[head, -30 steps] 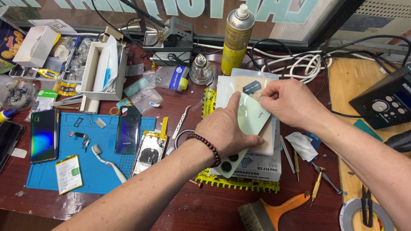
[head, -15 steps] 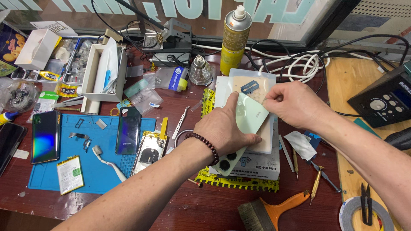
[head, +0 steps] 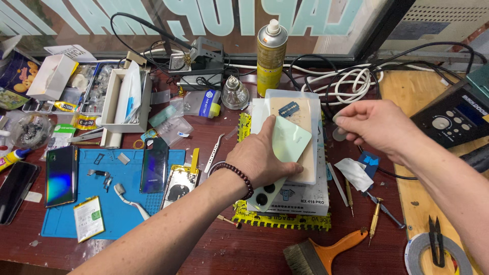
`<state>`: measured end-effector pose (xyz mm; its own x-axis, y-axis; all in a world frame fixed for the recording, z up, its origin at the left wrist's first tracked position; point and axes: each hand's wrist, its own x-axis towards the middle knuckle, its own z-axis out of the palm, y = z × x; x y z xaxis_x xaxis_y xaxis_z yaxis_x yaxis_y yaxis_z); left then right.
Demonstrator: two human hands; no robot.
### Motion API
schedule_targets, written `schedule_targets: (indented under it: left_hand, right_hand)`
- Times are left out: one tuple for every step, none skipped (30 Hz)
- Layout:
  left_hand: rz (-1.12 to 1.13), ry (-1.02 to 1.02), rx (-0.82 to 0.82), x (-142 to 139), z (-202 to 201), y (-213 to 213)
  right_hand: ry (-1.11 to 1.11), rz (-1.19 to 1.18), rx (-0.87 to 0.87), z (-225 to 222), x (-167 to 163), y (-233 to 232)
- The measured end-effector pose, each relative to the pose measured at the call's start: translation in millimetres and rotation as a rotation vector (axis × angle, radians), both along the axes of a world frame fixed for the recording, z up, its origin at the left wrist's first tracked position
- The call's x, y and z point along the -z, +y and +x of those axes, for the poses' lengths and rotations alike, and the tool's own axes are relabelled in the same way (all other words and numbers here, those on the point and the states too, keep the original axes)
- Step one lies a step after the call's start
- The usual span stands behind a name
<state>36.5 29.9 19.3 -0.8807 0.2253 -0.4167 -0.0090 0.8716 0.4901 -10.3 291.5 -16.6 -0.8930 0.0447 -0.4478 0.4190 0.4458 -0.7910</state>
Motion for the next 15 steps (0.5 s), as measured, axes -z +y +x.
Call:
schedule_targets:
  left_hand:
    - [0.000,-0.003,0.002,0.4,-0.2,0.9]
    - [0.002,-0.002,0.003,0.6,-0.2,1.3]
    - [0.004,-0.002,0.000,0.7,-0.2,1.2]
    - [0.006,-0.001,-0.002,0.7,-0.3,1.1]
    - [0.006,0.002,0.003,0.6,-0.2,0.8]
    - [0.009,0.006,0.008,0.5,0.0,0.8]
    - [0.012,0.010,0.013,0.3,-0.1,0.9]
    - [0.007,0.004,0.012,0.1,-0.2,0.9]
    - [0.003,-0.003,0.011,-0.1,-0.2,1.2]
    - [-0.001,-0.009,0.009,-0.2,0.0,1.5]
    - [-0.003,-0.012,0.003,-0.3,0.4,1.5]
    - [-0.006,-0.014,-0.002,-0.3,0.6,1.5]
    - [-0.007,-0.017,-0.006,-0.2,0.7,1.4]
    - [-0.002,-0.011,-0.002,-0.1,0.7,1.3]
    - [0.003,-0.005,0.002,0.2,0.8,1.0]
  right_hand:
    - [0.011,-0.002,0.023,2.9,4.2,-1.5]
    - [0.023,-0.007,0.043,5.8,7.9,-2.9]
    - [0.044,-0.027,0.044,8.0,11.0,-3.9]
    - [0.066,-0.046,0.043,9.7,14.0,-5.3]
    - [0.087,-0.064,0.044,9.9,16.3,-6.2]
    - [0.105,-0.045,0.055,9.2,17.8,-6.4]
    - [0.123,-0.025,0.066,7.4,19.1,-6.6]
    - [0.140,-0.006,0.075,5.1,20.5,-6.9]
    - [0.133,-0.017,0.101,2.1,21.3,-6.7]
    - [0.125,-0.027,0.125,-1.1,22.3,-6.7]
    - [0.116,-0.039,0.148,-3.8,24.1,-8.1]
    - [0.082,-0.054,0.127,-6.0,26.4,-10.4]
    - [0.047,-0.067,0.106,-6.9,28.4,-13.0]
    - [0.011,-0.079,0.087,-7.2,29.6,-15.1]
    - [0.001,-0.079,0.071,-6.8,30.0,-17.3]
